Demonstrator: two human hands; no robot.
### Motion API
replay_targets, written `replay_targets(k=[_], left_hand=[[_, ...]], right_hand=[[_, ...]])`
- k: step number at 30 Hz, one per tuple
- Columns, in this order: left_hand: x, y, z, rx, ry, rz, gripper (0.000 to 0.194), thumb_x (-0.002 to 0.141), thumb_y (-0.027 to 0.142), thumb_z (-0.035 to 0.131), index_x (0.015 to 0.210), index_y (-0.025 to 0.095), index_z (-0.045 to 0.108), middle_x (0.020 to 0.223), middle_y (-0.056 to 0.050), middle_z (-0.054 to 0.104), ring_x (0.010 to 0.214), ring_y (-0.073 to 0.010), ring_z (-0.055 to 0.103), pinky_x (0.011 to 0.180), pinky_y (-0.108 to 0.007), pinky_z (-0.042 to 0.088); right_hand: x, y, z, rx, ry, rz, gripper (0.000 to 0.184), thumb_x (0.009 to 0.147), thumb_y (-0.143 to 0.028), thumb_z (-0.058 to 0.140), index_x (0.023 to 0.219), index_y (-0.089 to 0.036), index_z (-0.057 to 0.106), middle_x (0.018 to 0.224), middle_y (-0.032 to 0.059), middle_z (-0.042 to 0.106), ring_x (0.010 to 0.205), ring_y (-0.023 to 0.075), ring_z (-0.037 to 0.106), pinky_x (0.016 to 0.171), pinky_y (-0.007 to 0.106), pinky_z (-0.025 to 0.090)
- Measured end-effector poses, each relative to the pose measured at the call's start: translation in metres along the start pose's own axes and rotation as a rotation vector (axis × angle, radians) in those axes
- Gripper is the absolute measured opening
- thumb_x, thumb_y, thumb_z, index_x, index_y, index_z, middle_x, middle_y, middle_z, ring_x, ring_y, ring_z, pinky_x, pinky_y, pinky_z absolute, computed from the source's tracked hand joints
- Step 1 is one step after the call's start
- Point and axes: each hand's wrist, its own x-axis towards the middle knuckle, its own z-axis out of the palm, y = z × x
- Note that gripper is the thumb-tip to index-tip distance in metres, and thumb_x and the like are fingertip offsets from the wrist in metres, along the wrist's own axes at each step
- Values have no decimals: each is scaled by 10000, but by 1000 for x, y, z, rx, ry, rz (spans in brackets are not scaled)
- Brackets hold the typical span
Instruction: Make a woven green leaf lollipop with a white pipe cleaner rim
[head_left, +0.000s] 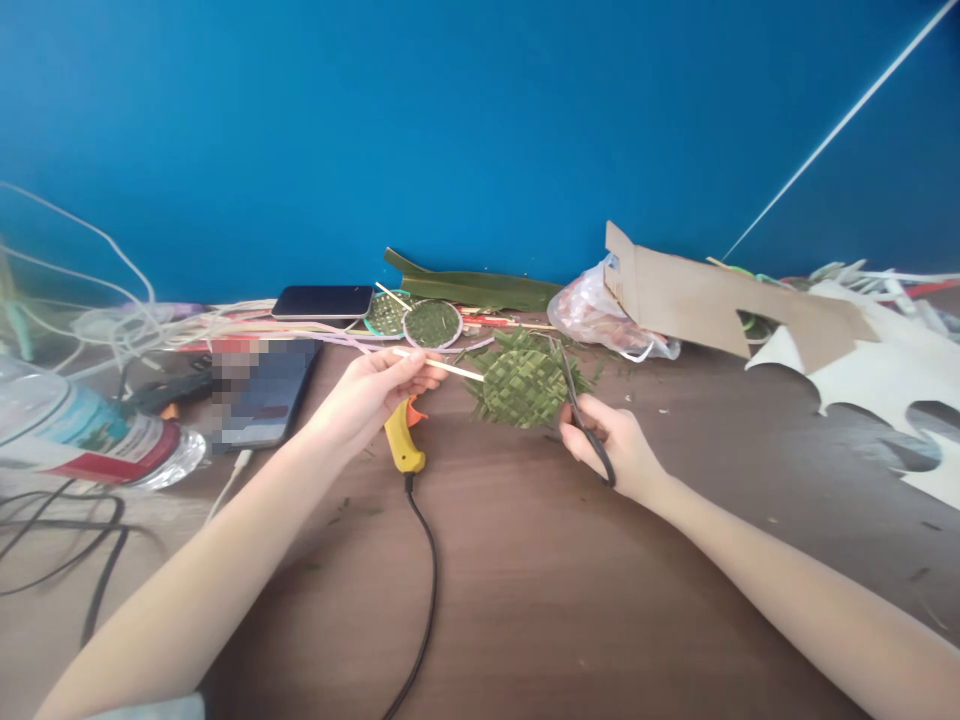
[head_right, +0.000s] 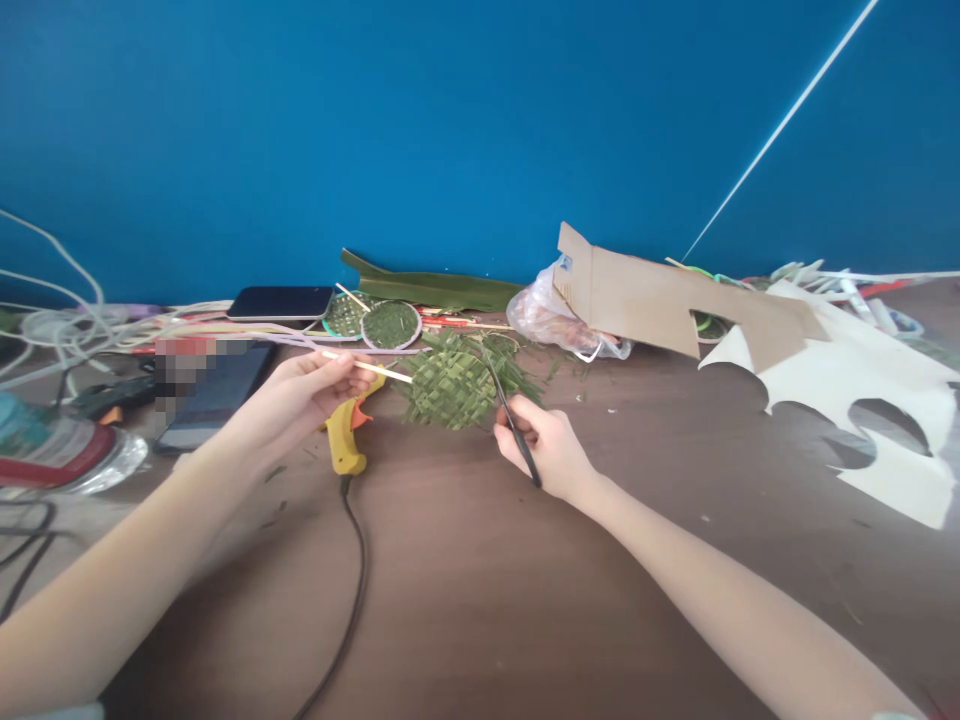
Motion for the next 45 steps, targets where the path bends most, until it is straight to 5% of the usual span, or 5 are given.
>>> replay_targets(k=[45], left_hand=[[-2,1,3,44,48,1,159,701,279,718,692,124,681,691,-54,692,654,-120,620,724,-235,489]], right_hand=[[0,-1,0,-152,1,-38,129,759,-256,472,656,-201,418,498,-54,379,466,73,295,440,190,295]])
